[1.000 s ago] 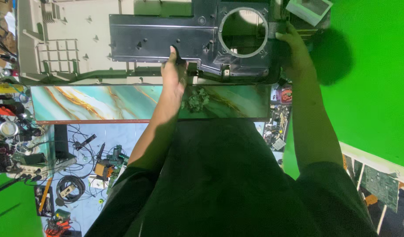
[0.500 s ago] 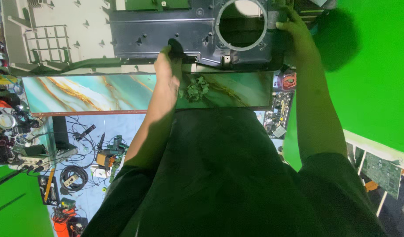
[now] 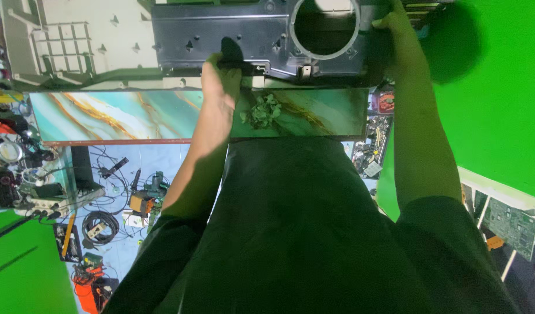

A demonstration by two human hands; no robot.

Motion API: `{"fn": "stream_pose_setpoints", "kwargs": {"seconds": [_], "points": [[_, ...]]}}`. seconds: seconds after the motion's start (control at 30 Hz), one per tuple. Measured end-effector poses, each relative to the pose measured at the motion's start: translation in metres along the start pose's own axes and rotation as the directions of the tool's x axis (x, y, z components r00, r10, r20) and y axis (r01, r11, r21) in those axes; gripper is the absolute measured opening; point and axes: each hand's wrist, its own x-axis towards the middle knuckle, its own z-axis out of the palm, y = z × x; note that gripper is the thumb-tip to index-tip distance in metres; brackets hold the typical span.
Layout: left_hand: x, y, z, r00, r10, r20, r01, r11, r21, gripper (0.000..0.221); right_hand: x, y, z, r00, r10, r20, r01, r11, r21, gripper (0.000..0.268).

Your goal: The person removes black plastic panels and internal components from a large beige electronic casing by hand, setting the parts aside.

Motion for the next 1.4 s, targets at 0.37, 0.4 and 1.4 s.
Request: {"fn": "stream_pose_setpoints", "kwargs": {"seconds": [0.37, 0.4, 1.4], "points": [[0.014, 0.001, 0.000, 0.989, -0.096, 0.116, 0.092, 0.995, 0.040, 0.027, 0.001, -0.001, -0.004, 0.997, 0.027, 0.070, -0.034, 0.994, 0.106, 0.056], [0.014, 0.000, -0.001, 0.988, -0.096, 0.119, 0.092, 0.995, 0.046, 0.028, 0.000, 0.000, -0.005, 0.995, 0.013, 0.096, -0.024, 0.994, 0.109, 0.052], [-0.029, 0.059, 0.072, 0.619, -0.208, 0.758, -0.705, -0.571, 0.419, 0.125, 0.030, 0.018, -0.008, 0.970, 0.212, -0.120, -0.206, 0.977, 0.057, 0.035]]}}
